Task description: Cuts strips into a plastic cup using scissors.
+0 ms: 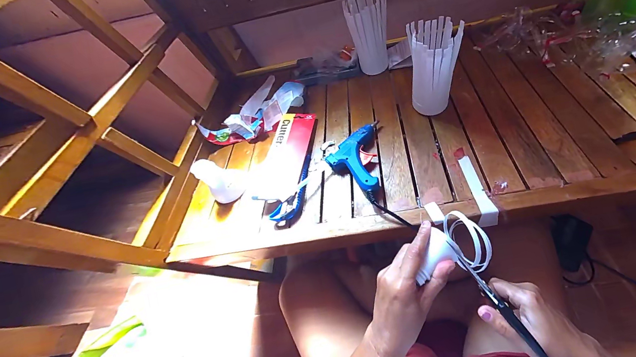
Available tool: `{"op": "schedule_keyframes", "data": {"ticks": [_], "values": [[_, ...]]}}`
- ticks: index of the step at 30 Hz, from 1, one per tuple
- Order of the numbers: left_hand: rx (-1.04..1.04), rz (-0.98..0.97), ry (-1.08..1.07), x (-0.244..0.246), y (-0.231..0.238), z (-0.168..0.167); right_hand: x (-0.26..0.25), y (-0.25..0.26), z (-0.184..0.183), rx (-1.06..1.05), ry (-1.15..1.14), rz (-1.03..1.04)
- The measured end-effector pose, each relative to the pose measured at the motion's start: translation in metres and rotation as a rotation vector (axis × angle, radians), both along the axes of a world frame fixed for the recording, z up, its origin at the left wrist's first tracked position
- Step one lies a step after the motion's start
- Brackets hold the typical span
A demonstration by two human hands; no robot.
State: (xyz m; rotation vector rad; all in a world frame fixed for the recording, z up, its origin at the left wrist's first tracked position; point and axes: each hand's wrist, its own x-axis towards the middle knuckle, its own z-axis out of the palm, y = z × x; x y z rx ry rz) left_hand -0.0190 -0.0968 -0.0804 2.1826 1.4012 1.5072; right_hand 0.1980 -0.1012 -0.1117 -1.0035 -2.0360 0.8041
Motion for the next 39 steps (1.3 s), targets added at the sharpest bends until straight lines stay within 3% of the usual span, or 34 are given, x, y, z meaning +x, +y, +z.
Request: {"op": "schedule_keyframes", "data": {"ticks": [13,20,30,39], "values": [[0.012,-0.018,-0.003,-0.004,-0.001,0.000,0.000,-0.002,-0.001,0.037,0.039,0.008],[-0.250,-0.058,-0.310,0.004,-0.009,0.008,0.001,-0.001,-0.004,-0.002,0.064,0.040],[-0.048,-0.006,0.024,0.005,-0.004,-0.005,0.007,-0.004,0.007,-0.223,-0.068,0.043],[-0.012,0.014,0.090,0.003,-0.003,-0.001,0.004,-0.004,0.007,-0.158,-0.060,0.010]]}}
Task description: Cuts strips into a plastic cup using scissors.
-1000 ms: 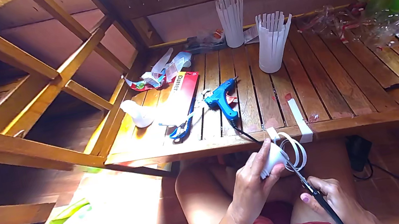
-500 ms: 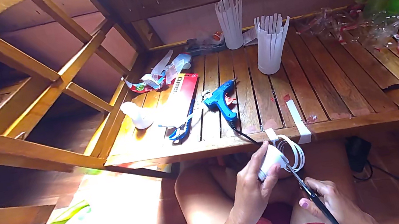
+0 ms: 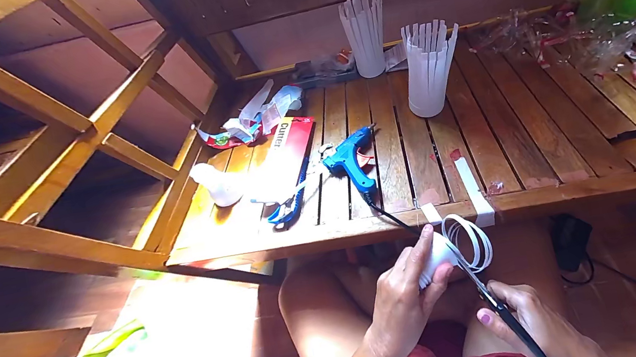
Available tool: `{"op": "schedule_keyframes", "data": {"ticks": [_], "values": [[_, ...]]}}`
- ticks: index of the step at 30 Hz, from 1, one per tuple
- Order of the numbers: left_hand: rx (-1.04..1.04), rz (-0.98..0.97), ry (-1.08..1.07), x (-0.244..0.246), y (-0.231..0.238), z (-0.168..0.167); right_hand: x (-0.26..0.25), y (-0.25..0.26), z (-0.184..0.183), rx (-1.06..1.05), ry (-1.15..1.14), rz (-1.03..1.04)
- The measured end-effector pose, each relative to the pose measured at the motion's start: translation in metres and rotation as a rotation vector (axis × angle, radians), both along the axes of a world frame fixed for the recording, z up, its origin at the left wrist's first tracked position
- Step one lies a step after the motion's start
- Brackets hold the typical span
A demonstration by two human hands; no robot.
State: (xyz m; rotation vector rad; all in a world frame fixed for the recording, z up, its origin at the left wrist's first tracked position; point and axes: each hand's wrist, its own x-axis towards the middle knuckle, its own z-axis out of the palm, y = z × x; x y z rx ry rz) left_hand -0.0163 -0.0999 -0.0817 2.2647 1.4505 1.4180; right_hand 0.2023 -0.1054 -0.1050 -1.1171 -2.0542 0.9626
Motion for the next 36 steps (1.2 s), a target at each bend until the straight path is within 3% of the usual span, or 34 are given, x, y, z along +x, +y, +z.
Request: {"op": "schedule_keyframes", "data": {"ticks": [19,36], "values": [[0.017,0.014,0.026,-0.004,-0.001,0.003,-0.004,-0.002,-0.007,0.172,0.067,-0.027],[0.032,0.027,0.103,-0.001,-0.021,0.024,-0.002,-0.024,0.007,0.033,0.134,-0.036]]}}
